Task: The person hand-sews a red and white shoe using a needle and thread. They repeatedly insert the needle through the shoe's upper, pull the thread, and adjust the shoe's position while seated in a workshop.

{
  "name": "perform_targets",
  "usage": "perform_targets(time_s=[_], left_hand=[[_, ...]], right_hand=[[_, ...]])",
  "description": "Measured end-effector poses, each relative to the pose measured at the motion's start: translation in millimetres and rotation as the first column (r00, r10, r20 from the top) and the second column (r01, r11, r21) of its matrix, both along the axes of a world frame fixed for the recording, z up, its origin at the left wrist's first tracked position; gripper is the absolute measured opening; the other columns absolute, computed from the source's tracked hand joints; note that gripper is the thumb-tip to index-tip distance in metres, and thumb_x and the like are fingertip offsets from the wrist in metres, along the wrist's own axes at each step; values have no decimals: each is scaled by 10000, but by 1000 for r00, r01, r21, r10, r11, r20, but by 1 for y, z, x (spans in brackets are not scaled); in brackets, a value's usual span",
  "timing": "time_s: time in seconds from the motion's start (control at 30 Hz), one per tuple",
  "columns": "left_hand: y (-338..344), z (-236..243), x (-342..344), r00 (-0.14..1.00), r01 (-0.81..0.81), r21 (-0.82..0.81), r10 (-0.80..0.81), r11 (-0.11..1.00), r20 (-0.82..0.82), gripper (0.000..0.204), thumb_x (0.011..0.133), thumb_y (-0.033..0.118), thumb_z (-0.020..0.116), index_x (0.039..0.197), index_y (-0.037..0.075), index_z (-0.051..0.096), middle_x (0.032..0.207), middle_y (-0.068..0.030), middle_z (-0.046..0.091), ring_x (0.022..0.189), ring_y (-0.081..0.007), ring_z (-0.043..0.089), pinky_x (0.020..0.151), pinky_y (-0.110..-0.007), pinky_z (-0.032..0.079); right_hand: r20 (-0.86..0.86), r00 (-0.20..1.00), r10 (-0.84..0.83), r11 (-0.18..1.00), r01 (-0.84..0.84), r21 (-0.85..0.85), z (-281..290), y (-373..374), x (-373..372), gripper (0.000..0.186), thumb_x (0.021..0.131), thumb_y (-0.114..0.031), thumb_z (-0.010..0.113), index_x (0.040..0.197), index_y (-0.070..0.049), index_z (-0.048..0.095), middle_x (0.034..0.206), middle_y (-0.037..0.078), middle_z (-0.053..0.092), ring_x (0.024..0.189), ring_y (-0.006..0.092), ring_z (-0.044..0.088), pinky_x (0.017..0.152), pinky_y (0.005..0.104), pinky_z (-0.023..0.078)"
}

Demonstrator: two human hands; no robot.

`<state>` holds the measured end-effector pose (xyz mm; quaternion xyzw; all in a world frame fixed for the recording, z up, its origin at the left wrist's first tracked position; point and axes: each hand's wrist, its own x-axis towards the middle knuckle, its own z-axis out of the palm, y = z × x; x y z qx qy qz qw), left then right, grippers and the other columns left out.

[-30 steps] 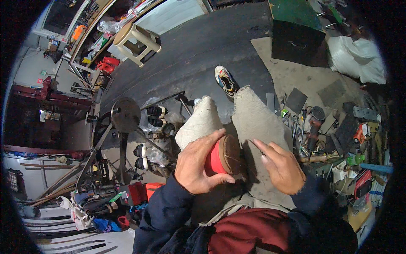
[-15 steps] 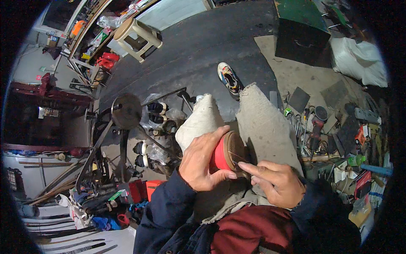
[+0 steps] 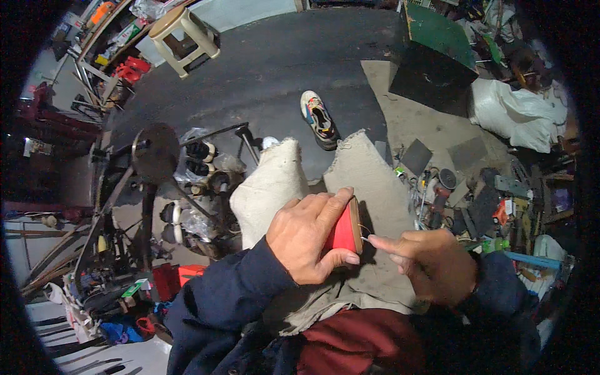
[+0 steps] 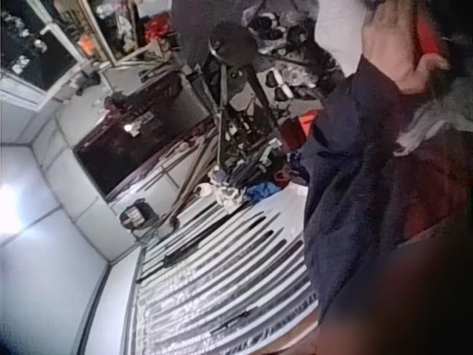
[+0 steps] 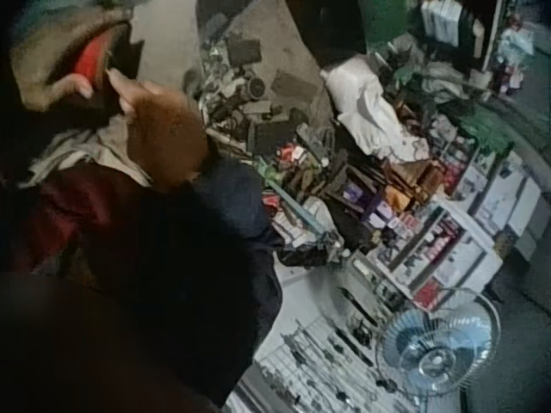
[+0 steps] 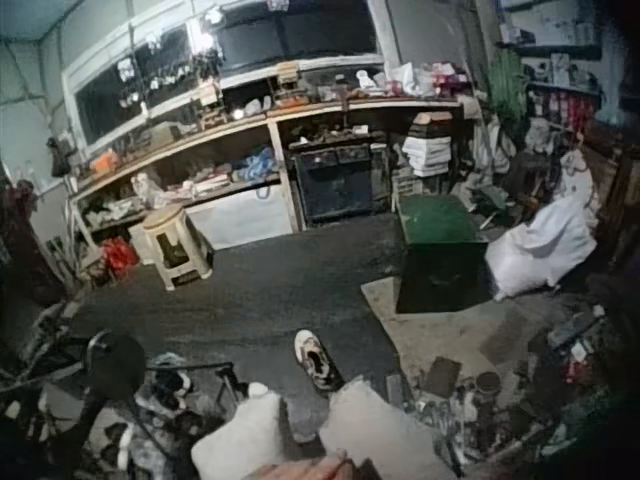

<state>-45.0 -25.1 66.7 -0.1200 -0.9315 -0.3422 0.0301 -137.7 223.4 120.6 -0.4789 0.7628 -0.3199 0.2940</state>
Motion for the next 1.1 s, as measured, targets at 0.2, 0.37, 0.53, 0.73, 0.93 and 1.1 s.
perform_targets(time_s=[0.2, 0.37, 0.53, 0.73, 0.93, 1.1], left_hand=[[1, -4, -6, 999, -10, 42, 8, 999, 35, 885, 777, 571, 701, 1366, -44, 457, 1081, -258, 616, 973, -466, 600, 874, -491, 483], [-10, -11, -6, 997, -29, 69, 24, 997, 77, 864, 758, 529, 725, 1350, -46, 472, 1081, -270, 621, 958, -471, 604, 865, -496, 487], [-20, -14, -8, 997, -51, 136, 42, 989, 72, 857, 750, 515, 737, 1347, -45, 484, 1113, -275, 625, 965, -471, 612, 850, -504, 489], [-19, -5, 2, 995, -73, 97, 66, 993, 75, 876, 743, 531, 769, 1356, -31, 493, 1154, -252, 630, 1067, -437, 606, 963, -475, 456], [10, -19, 61, 775, -457, 352, 560, 817, -293, 681, 765, 304, 840, 1269, 11, 487, 1283, -197, 550, 1216, -351, 535, 1062, -477, 399], [41, -30, 99, 817, -458, 873, 467, 169, 338, 455, 862, 162, 760, 1201, 11, 497, 1141, -88, 605, 1081, -207, 602, 989, -352, 464]], right_hand=[[176, 981, 82, 996, -85, 9, 2, -19, -33, 405, 845, 39, 625, 1236, -61, 663, 766, 208, 657, 684, 365, 670, 635, 398, 520], [261, 959, 106, 992, -120, 37, -10, -40, -48, 306, 867, 6, 646, 1155, -80, 707, 759, 204, 672, 627, 354, 669, 583, 393, 514], [305, 950, 68, 998, -63, -27, -29, -51, -44, 323, 862, 0, 671, 1162, -113, 710, 747, 189, 672, 597, 315, 666, 559, 378, 505], [290, 945, 152, 981, -108, -161, -31, -41, -49, 297, 873, -24, 681, 1160, -92, 712, 817, 191, 702, 672, 323, 700, 594, 377, 528], [178, 968, 175, 977, -148, -156, -26, -7, -51, 290, 918, -66, 648, 1203, -49, 697, 914, 194, 730, 807, 282, 728, 719, 341, 546], [295, 950, 102, 995, -100, -24, -16, 19, -49, 294, 952, -108, 629, 1235, -57, 687, 865, 168, 728, 739, 195, 703, 716, 302, 521]])
